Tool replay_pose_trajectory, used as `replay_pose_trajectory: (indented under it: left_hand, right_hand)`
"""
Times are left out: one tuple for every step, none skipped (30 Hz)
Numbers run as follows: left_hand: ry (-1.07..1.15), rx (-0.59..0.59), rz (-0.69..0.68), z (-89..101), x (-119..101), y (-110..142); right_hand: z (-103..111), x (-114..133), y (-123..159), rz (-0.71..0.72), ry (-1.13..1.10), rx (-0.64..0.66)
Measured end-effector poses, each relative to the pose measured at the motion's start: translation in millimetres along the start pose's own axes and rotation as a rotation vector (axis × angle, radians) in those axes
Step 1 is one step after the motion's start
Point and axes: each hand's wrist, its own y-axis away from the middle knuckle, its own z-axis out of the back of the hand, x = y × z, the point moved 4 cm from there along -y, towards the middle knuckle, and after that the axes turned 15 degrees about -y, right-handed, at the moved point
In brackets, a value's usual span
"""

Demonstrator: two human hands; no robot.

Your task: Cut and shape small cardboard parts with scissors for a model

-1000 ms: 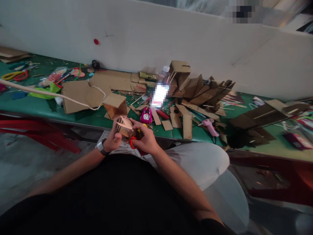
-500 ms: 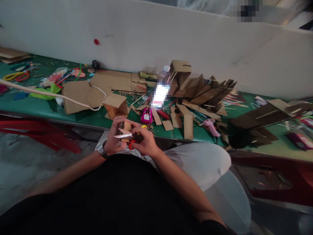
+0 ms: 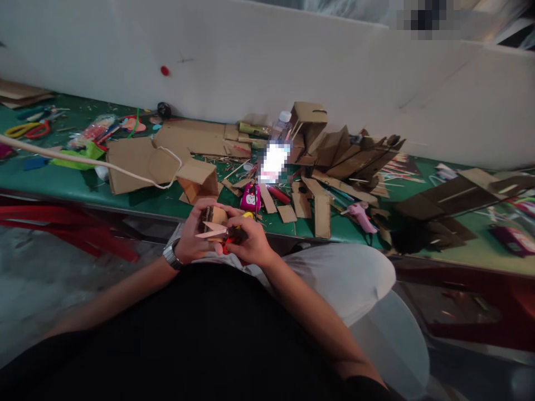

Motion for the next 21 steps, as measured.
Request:
replay_pose_trajectory:
  left_hand:
    - [0.017, 0.015, 0.025, 0.5, -0.7, -0.6]
    - [0.042, 0.038, 0.056, 0.8, -1.6, -1.4]
    - [0.077, 0.067, 0.09, 1.0, -2.8, -2.6]
    - [0.116, 0.096, 0.124, 1.2, -4.2, -3.8]
    - [0.152, 0.118, 0.154, 1.5, -5.7, -5.1]
    - [0.177, 0.13, 0.178, 2.1, -7.0, -6.4]
    - [0.185, 0.13, 0.188, 3.0, -8.2, -7.5]
    - [0.173, 0.121, 0.192, 4.1, -8.9, -8.4]
    - [0.148, 0.107, 0.192, 5.2, -8.8, -9.0]
    - [0.118, 0.094, 0.185, 6.1, -8.3, -9.2]
    - [0.089, 0.084, 0.171, 6.8, -7.4, -9.1]
    - [0.066, 0.079, 0.153, 7.2, -6.2, -8.8]
    - [0.051, 0.08, 0.133, 7.3, -4.9, -8.3]
    - [0.041, 0.085, 0.112, 7.2, -3.9, -7.8]
    - [0.032, 0.093, 0.096, 7.1, -3.0, -7.3]
    - [0.021, 0.098, 0.085, 7.0, -2.6, -7.1]
    - [0.006, 0.099, 0.076, 7.2, -2.7, -7.1]
    - [-0.012, 0.096, 0.068, 7.4, -3.4, -7.3]
    - [-0.031, 0.091, 0.061, 7.7, -4.6, -7.9]
    - [-0.05, 0.087, 0.053, 7.9, -6.2, -8.7]
    - [-0.07, 0.085, 0.043, 8.0, -8.0, -9.6]
  right_hand:
    - [0.5, 0.3, -0.6, 0.004, -0.03, -0.011]
    - [1.0, 0.5, -1.1, 0.01, -0.072, -0.022]
    - [1.5, 0.3, -1.5, 0.018, -0.12, -0.034]
    - [2.0, -0.4, -1.8, 0.021, -0.167, -0.044]
    - [2.4, -1.5, -2.0, 0.018, -0.206, -0.052]
    - [2.6, -2.8, -2.0, 0.011, -0.238, -0.058]
    - [2.8, -4.2, -1.8, 0.003, -0.265, -0.063]
    - [2.8, -5.3, -1.6, 0.0, -0.293, -0.068]
    - [2.8, -6.0, -1.2, 0.003, -0.327, -0.074]
    - [2.6, -6.4, -0.9, 0.008, -0.362, -0.077]
    - [2.3, -6.7, -0.5, 0.012, -0.396, -0.082]
    - [1.8, -7.1, -0.2, 0.007, -0.423, -0.086]
    - [1.3, -7.7, 0.0, -0.007, -0.442, -0.091]
    - [0.7, -8.4, 0.2, -0.023, -0.455, -0.097]
    - [0.2, -9.2, 0.4, -0.038, -0.465, -0.105]
    - [-0.2, -9.9, 0.5, -0.049, -0.475, -0.118]
    - [-0.5, -10.8, 0.7, -0.059, -0.485, -0.132]
    - [-0.9, -11.8, 0.8, -0.071, -0.493, -0.144]
    - [-1.4, -13.0, 1.0, -0.084, -0.498, -0.154]
    - [-1.9, -14.4, 1.1, -0.1, -0.502, -0.161]
    - [-2.3, -15.8, 1.3, -0.114, -0.507, -0.167]
